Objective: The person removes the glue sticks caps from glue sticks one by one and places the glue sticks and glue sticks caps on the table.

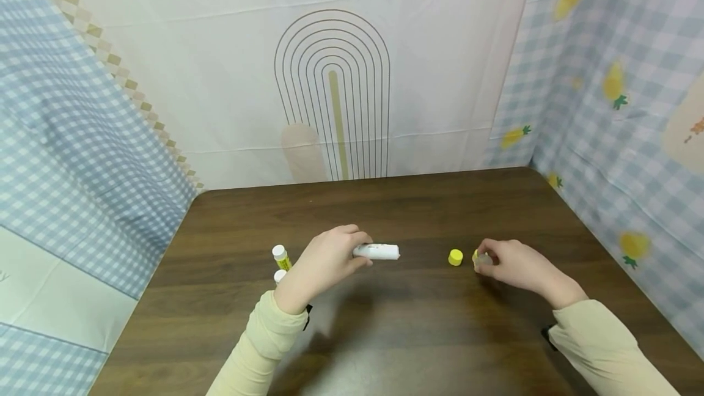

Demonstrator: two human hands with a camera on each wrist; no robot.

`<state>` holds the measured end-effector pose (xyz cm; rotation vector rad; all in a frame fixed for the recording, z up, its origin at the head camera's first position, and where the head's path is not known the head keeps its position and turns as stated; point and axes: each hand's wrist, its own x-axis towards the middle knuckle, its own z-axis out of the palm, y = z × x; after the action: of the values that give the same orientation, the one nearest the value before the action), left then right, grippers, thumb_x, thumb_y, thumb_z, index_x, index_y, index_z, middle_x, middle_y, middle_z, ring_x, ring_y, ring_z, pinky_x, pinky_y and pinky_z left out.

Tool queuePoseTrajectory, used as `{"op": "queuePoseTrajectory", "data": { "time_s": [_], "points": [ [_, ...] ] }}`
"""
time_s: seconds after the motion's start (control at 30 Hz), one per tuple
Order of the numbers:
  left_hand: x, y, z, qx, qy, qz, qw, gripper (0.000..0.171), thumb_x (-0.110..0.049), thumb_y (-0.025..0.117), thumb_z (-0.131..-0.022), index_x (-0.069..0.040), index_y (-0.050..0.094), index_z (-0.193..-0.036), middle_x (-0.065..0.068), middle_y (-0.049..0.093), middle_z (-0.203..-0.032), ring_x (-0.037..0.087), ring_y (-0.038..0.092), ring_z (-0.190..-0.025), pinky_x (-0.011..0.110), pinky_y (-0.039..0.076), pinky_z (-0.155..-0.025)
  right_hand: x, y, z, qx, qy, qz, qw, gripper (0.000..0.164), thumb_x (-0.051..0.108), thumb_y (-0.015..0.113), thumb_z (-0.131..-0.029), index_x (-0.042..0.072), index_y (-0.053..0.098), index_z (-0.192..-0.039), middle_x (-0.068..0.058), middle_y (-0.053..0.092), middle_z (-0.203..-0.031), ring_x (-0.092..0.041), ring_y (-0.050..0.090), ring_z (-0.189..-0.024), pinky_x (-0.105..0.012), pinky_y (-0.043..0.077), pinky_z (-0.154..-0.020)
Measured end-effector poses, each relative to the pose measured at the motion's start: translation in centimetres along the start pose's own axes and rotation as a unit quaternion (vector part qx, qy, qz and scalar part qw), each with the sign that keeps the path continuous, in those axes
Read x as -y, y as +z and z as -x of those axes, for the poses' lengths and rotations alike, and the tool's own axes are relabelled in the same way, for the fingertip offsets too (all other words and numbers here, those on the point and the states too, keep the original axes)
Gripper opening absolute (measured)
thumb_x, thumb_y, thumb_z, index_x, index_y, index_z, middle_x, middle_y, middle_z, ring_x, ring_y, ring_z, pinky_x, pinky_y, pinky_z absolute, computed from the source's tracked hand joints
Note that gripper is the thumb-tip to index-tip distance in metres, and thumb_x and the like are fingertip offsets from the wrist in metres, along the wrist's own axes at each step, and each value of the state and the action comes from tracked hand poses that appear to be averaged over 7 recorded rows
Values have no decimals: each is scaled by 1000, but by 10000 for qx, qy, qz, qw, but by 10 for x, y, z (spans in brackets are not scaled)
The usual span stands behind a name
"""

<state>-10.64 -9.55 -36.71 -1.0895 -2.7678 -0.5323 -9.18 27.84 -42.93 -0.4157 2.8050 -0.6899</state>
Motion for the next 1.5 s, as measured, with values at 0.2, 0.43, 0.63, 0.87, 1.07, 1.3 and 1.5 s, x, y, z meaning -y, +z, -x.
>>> {"op": "queuePoseTrajectory", "data": {
  "time_s": [0.2, 0.43, 0.63, 0.87, 1.07, 1.3, 1.5],
  "points": [
    [-1, 1, 1, 3, -53, 29, 10000, 28, -25, 85, -82, -16, 74, -106, -10, 65, -94, 9, 61, -81, 32, 53, -70, -10, 10, 0, 91, 52, 27, 9999, 20, 24, 70, -94, 8, 66, -106, 4, 55, -72, -12, 45, -58, -31, 37, -55],
    [-1, 1, 2, 10, -40, 14, 10000, 28, -23, 86, -81, -16, 73, -105, -10, 64, -93, 8, 59, -78, 31, 52, -69, -15, 18, -2, 172, 75, 187, 9996, 18, 23, 72, -92, 10, 66, -101, 6, 56, -73, -11, 47, -60, -31, 39, -57],
    [-2, 0, 4, 36, -72, 55, 10000, 28, -22, 86, -81, -15, 74, -106, -10, 64, -93, 8, 59, -78, 31, 52, -69, -14, 20, -2, 291, -15, 285, 9992, 21, 24, 76, -89, 11, 66, -102, 5, 56, -75, -13, 46, -63, -33, 38, -59],
    [-3, 0, 6, 92, -139, 34, 9999, 27, -23, 85, -83, -16, 73, -106, -12, 63, -92, 7, 58, -78, 30, 52, -70, -15, 21, -2, 338, -74, 323, 9989, 22, 23, 77, -89, 10, 66, -102, 5, 57, -77, -13, 46, -65, -34, 40, -61],
    [-3, -2, 7, 76, -128, 22, 9999, 27, -23, 85, -83, -16, 73, -106, -12, 62, -91, 7, 56, -76, 29, 51, -68, -15, 21, -2, 381, -9, 312, 9988, 27, 23, 77, -87, 8, 66, -106, 4, 59, -80, -14, 48, -68, -35, 42, -63],
    [-1, -1, 7, -81, -68, 12, 9999, 26, -24, 83, -85, -15, 73, -107, -11, 63, -92, 7, 58, -76, 29, 52, -69, -15, 21, -3, 423, 86, 380, 9983, 31, 25, 79, -86, 7, 66, -109, 3, 61, -84, -15, 51, -72, -37, 45, -66],
    [1, -2, 8, -327, 21, 184, 9993, 25, -25, 81, -87, -14, 73, -107, -9, 67, -94, 8, 61, -78, 30, 52, -71, -14, 21, -2, 409, 68, 381, 9984, 31, 24, 79, -86, 7, 66, -109, 2, 61, -84, -15, 51, -72, -37, 45, -66]
  ]
}}
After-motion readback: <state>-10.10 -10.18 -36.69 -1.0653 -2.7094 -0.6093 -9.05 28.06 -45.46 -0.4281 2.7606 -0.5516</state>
